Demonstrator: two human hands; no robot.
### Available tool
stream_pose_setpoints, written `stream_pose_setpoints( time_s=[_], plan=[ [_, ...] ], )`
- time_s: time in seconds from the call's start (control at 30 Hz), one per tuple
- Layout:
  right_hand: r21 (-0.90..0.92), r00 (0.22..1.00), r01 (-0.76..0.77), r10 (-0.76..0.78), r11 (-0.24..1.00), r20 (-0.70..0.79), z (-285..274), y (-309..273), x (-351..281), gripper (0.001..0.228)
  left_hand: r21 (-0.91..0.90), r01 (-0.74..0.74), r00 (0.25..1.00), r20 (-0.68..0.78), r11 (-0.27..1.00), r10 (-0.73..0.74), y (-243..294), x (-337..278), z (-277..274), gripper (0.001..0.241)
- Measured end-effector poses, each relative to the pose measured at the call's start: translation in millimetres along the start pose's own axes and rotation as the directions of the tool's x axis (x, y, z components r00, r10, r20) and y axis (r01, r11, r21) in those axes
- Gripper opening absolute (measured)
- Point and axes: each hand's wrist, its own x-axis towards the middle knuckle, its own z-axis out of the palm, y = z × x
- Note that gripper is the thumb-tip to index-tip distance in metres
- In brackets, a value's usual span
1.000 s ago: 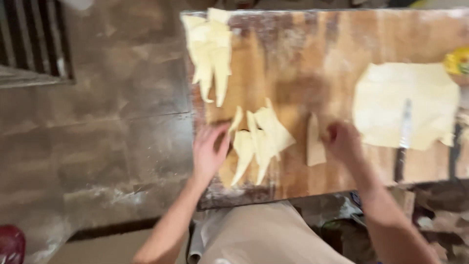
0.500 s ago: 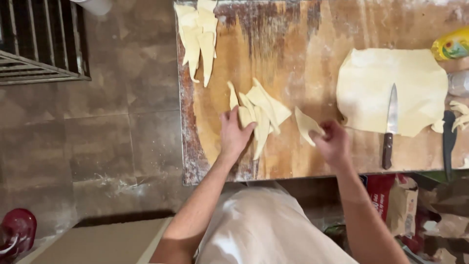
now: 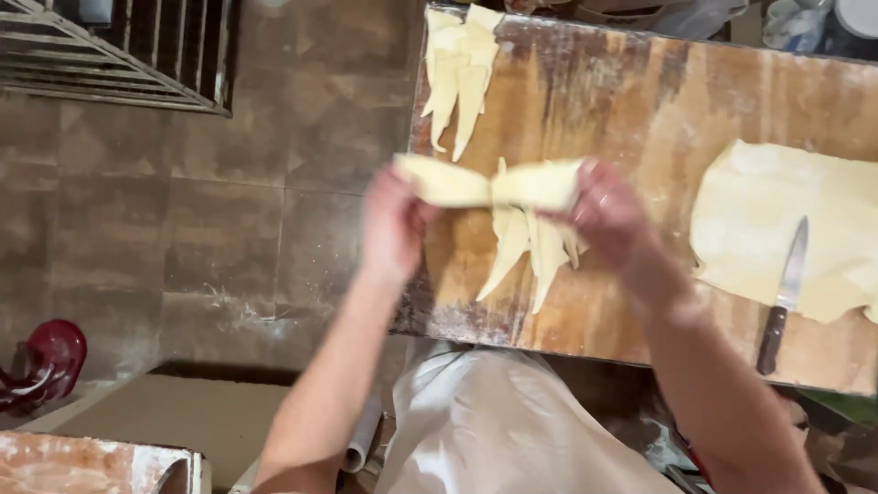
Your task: Using a dough sheeter, cutting rolled-out dough with a knife, and shaping it into croissant rolls.
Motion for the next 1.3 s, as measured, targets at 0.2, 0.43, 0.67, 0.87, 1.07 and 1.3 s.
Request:
stream_pose_setpoints(
  time_s=[0.2,0.43,0.67,0.87,1.07,1.3],
  plan=[
    [-0.687,0.948,0.26,-0.316,0.679,0.047,30,-77,79,0.029,0.282,-0.286,0.95,0.209,0.916,0.233,110,113,-22,0.023],
    [-0.959,0.926,-0.272,0.295,0.085,-0.237,56,-54,166,0.044,0.828,-0.475,0.823,0.538,0.3,-0.182,17,227,-18,0.025],
    [-0.967,0.916,0.231,-0.313,-0.105,0.253,-82,17,171,0.031,0.735,-0.677,0.702,0.656,-0.027,0.277,-32,166,1,0.016],
    [-0.953,0.943,-0.228,-0.289,-0.199,-0.165,-82,44,60,0.035,0.771,-0.636,0.768,0.635,0.019,-0.083,-125,101,-5,0.026],
    [-0.979,0.917,-0.14,-0.393,-0.146,-0.072,-79,64,29,0.035,0.646,-0.713,0.681,0.731,-0.273,-0.049,-158,87,32,0.037],
    [-0.937,0.886,0.088,-0.457,0.337,-0.081,-32,22,-21,0.025,0.784,-0.193,0.791,0.48,0.59,-0.379,-132,62,37,0.038]
  ],
)
